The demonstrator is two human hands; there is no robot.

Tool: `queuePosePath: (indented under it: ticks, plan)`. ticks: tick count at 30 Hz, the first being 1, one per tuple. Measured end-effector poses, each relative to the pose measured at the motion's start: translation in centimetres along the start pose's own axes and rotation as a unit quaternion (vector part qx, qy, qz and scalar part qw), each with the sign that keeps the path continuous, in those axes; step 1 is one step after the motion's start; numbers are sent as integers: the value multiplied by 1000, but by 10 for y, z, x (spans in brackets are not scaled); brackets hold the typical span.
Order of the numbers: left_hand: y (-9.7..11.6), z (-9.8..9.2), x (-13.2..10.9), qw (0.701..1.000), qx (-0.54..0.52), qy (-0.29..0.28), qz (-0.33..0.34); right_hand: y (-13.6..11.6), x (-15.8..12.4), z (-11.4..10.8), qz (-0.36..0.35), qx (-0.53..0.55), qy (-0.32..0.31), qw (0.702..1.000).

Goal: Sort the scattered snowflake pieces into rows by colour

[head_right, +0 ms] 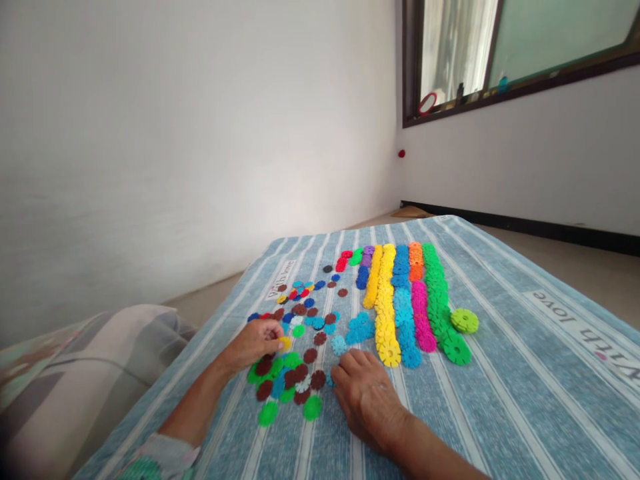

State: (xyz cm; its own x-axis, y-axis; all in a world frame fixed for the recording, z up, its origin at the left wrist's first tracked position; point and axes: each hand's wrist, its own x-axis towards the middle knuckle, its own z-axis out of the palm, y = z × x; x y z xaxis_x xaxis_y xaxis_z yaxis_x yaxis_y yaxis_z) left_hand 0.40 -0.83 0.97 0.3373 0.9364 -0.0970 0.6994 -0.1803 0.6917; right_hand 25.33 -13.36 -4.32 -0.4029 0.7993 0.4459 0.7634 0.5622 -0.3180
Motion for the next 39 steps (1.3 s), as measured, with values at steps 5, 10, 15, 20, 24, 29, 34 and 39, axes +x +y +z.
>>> queuePosePath:
  ticks: [5,10,15,20,24,29,34,39]
  plan:
    - [23,2,9,998,45,19,43,-1,2,0,3,-4,4,1000]
    - [63,29,42,992,63,20,111,-1,1,2,8,-10,2,1000]
    - [97,70,79,984,90,25,153,-1,4,0,10,-19,0,1000]
    - [109,100,101,978,115,30,174,-1,7,-1,7,-32,-3,999]
    - [112,110,108,975,129,38,174,0,7,0,4,-38,0,999]
    - [112,117,112,976,129,46,168,1,8,1,0,-41,-7,999]
    - [112,120,110,974,133,79,163,1,8,0,1,-44,-11,999]
    - [110,114,102,971,145,99,160,0,6,0,1,-43,-16,999]
